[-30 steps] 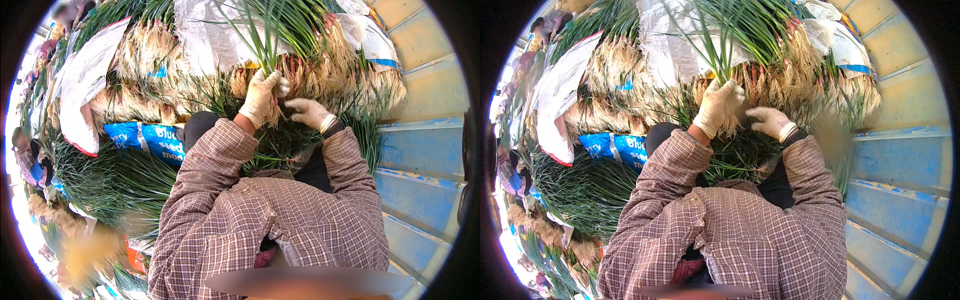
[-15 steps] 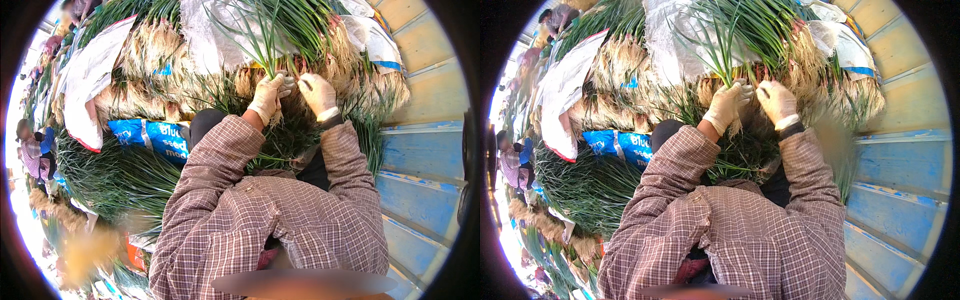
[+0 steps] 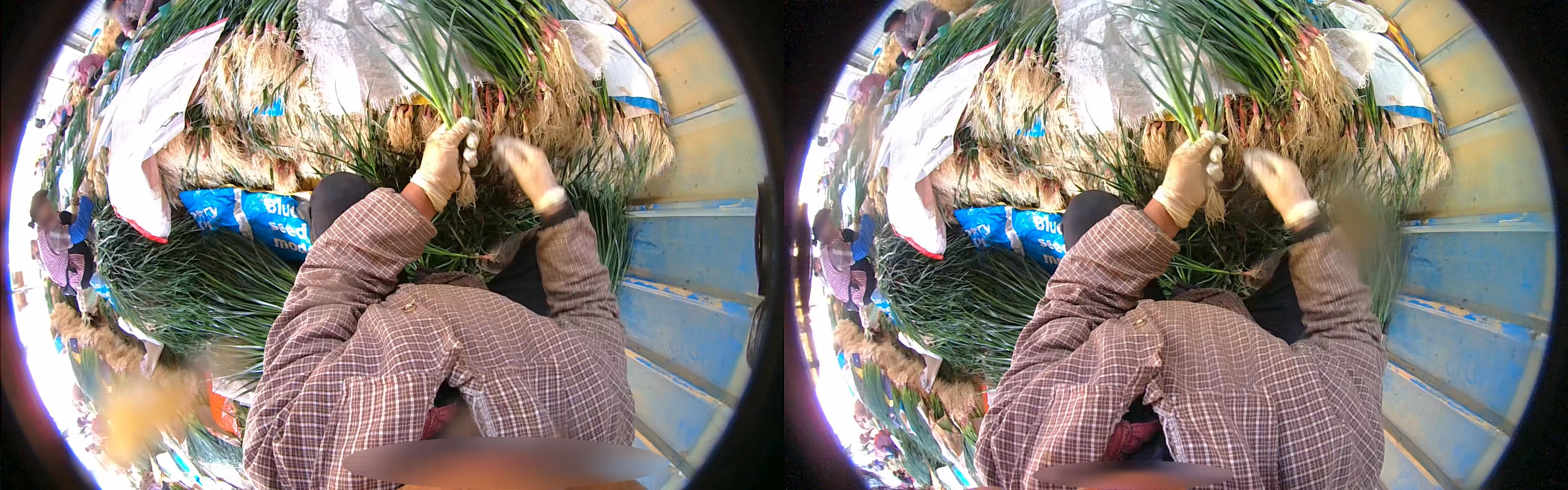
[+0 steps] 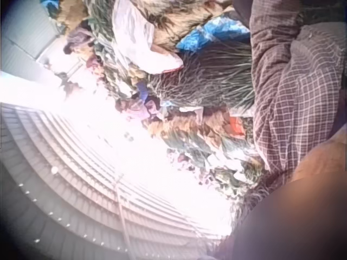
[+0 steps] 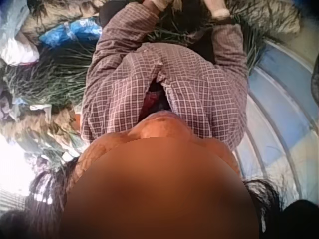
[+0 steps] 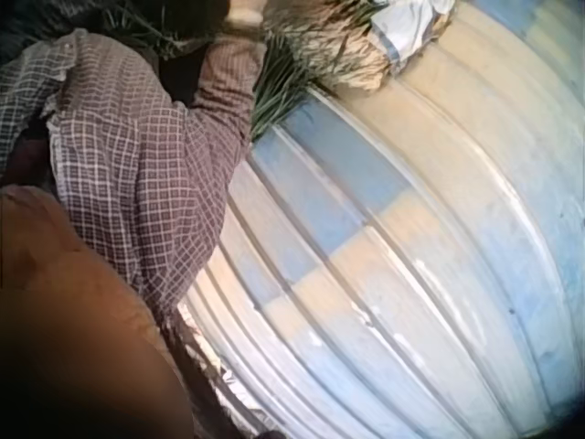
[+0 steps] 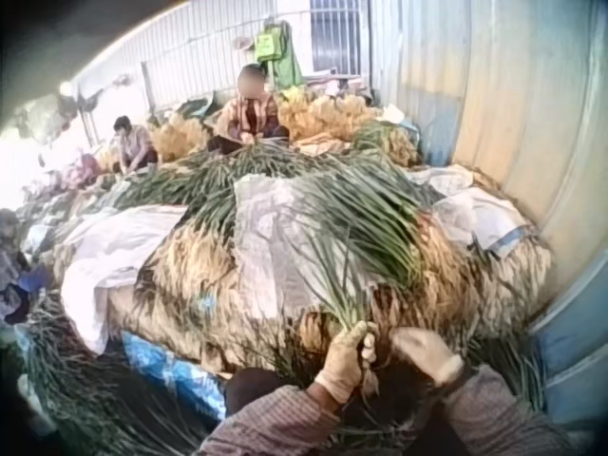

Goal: The person sits among large piles of green onions and repeatedly trims the root ends of individual bunches using a small knife. Trimmed roots are discarded, and the cleaned bunches are placed back into the pile.

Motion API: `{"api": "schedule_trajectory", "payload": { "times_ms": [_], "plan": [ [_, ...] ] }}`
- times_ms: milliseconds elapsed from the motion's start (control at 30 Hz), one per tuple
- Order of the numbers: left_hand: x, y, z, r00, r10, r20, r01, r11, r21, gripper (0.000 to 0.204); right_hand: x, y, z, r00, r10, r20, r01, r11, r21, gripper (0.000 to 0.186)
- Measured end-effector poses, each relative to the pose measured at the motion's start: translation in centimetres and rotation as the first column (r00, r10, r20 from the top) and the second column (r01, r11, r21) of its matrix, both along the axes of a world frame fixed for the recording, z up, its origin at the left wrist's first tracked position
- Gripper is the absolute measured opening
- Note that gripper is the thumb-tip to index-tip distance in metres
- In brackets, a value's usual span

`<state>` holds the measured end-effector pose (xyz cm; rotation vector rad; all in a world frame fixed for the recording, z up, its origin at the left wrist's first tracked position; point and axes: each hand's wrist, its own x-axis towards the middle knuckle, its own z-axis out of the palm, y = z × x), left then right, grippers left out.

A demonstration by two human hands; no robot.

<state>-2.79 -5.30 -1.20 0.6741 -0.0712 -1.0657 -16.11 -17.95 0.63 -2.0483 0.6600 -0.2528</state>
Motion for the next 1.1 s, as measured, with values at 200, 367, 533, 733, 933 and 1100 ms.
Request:
{"api": "schedule_trajectory", "payload": {
  "times_ms": [200, 367, 533, 733, 933, 1100],
  "plan": [
    [-0.6, 0.2, 0.4, 0.991, 0.088, 0.097, -0.103, 0.981, 0.166, 0.017, 8.1, 1.7, -0.6, 0.934, -0.206, 0.293, 0.184, 0.978, 0.101, 0.035],
    [1.6, 0.6, 0.0, 0.973, 0.205, 0.107, -0.221, 0.962, 0.160, 0.015, 2.1, 2.2, -2.3, 0.873, -0.216, 0.437, -0.067, 0.834, 0.547, 0.023],
    [1.4, 0.3, -0.5, 0.964, 0.217, 0.156, -0.220, 0.976, -0.002, 0.016, -0.9, -0.8, -1.6, 0.932, 0.135, -0.335, -0.196, 0.968, -0.157, 0.028],
    [1.0, -0.3, -0.9, 1.000, 0.028, 0.012, -0.029, 0.990, 0.137, 0.013, 6.7, -6.3, -0.9, 0.998, -0.058, -0.001, 0.038, 0.662, -0.749, 0.038],
    [1.7, -0.1, -1.3, 1.000, 0.002, -0.012, 0.000, 0.992, 0.129, 0.015, 8.1, -5.4, -2.1, 0.943, -0.155, -0.296, -0.139, 0.624, -0.769, 0.018],
    [1.8, -0.3, -1.4, 0.995, 0.084, -0.047, -0.077, 0.988, 0.134, 0.013, 4.9, -1.7, 1.4, 0.951, 0.232, 0.202, -0.006, 0.670, -0.743, 0.018]
  ]
}}
